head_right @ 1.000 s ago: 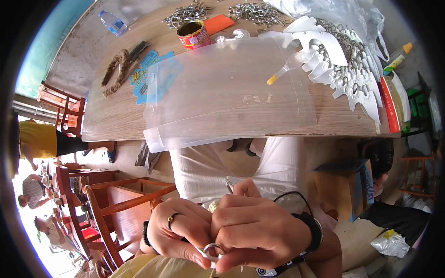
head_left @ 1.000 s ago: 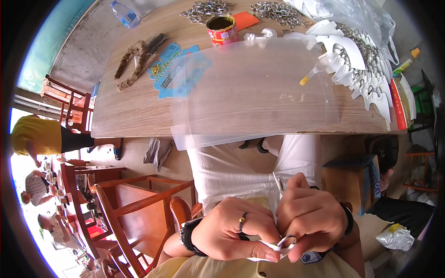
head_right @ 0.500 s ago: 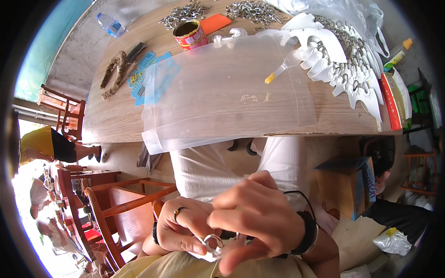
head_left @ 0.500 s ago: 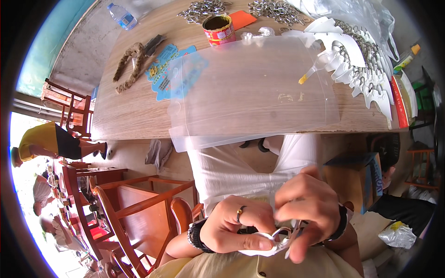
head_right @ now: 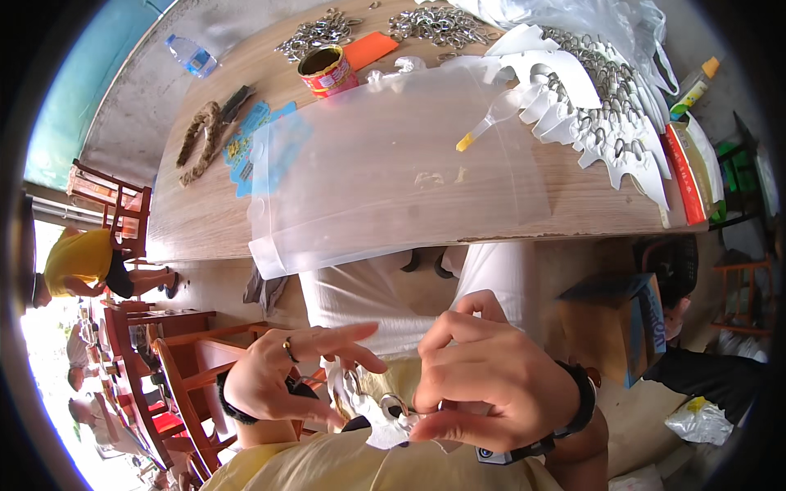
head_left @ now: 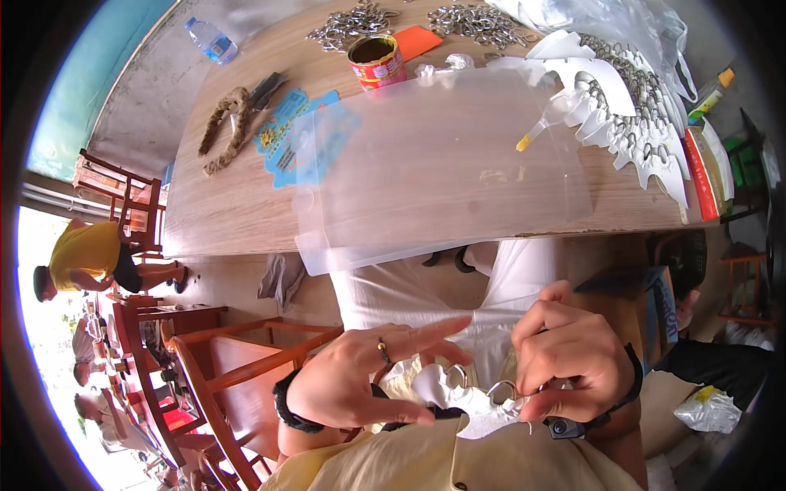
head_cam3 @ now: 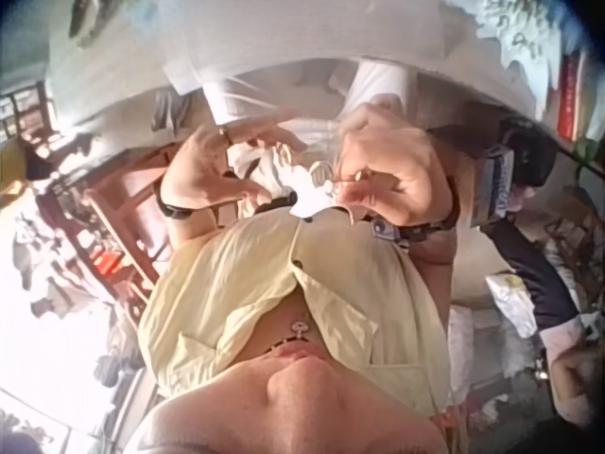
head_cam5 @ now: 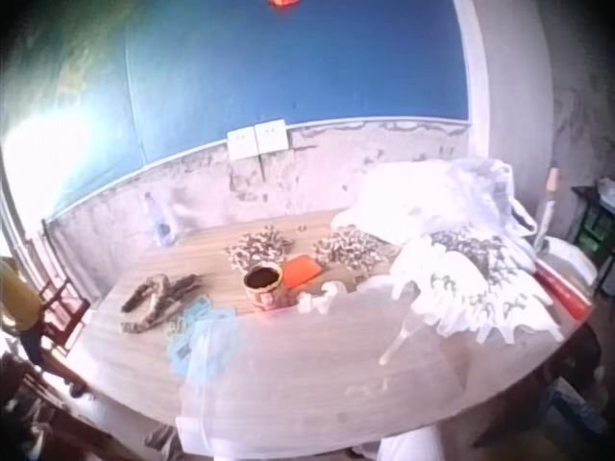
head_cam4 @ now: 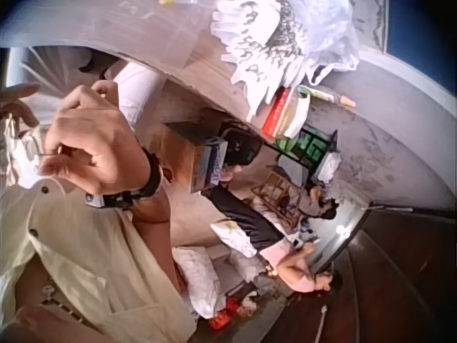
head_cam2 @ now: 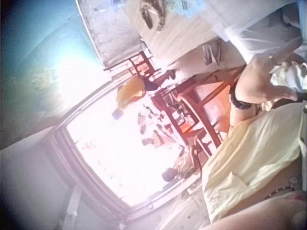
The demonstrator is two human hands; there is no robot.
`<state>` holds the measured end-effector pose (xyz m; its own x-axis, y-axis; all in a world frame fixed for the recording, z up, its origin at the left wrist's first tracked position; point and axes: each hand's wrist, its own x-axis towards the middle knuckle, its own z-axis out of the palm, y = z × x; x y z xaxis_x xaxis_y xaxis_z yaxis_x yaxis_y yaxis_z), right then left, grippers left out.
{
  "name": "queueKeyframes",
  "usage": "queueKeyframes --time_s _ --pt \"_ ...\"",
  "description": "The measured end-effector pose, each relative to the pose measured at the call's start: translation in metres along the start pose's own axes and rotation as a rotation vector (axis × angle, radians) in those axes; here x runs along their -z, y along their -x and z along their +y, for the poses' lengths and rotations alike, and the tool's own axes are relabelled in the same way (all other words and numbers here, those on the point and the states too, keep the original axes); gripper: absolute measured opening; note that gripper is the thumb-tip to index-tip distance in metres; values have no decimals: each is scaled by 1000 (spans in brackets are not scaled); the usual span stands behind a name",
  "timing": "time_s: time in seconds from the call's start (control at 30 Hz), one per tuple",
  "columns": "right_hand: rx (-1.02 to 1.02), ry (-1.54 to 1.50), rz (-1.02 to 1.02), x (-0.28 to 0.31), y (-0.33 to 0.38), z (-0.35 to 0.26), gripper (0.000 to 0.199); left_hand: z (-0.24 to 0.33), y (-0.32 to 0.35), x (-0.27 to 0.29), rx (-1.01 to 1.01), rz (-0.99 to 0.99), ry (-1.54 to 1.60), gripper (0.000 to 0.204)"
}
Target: Applying glue and attaching metal rings to white shoe upper components on a workbench.
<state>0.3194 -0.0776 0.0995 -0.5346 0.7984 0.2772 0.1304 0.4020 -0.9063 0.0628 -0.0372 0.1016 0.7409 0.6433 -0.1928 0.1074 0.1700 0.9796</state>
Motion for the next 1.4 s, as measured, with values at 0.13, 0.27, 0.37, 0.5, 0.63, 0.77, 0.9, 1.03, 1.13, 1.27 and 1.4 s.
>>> queueKeyframes --time_s 0.13,0.27,0.37,0.5,0.63,0.77,0.9,1.03,1.13,1.27,1.4 --pt "-3 98 2 0 -5 -8 26 13 -7 -2 -64 -86 -78 41" --pt "-11 200 52 -7 -7 -10 34 12 -11 -10 -101 -131 -204 23" --pt "-51 224 -8 -3 -7 -14 28 8 -13 -16 -99 -53 -149 16" --pt "-18 114 -37 -10 -8 -4 33 -1 -11 -19 -83 -60 -6 16" --pt "-1 -216 -77 -13 -12 3 33 -7 -11 -19 -103 -131 185 13" --pt "9 -467 -48 -22 -12 10 27 -20 -9 -24 -126 -130 436 12" --pt "58 -621 -59 -30 -13 16 24 -25 -8 -33 -173 -103 568 12" --pt "71 -691 -56 -33 -10 21 24 -22 -7 -29 -90 -134 519 13" --pt "-26 -434 -32 -28 -9 17 27 -32 -4 -28 -71 -59 574 15" --pt "-38 -244 -8 -22 -5 20 30 -29 -5 -22 -132 -9 253 19" --pt "-38 50 102 -28 -8 5 26 -28 -8 -17 -166 -38 286 26"
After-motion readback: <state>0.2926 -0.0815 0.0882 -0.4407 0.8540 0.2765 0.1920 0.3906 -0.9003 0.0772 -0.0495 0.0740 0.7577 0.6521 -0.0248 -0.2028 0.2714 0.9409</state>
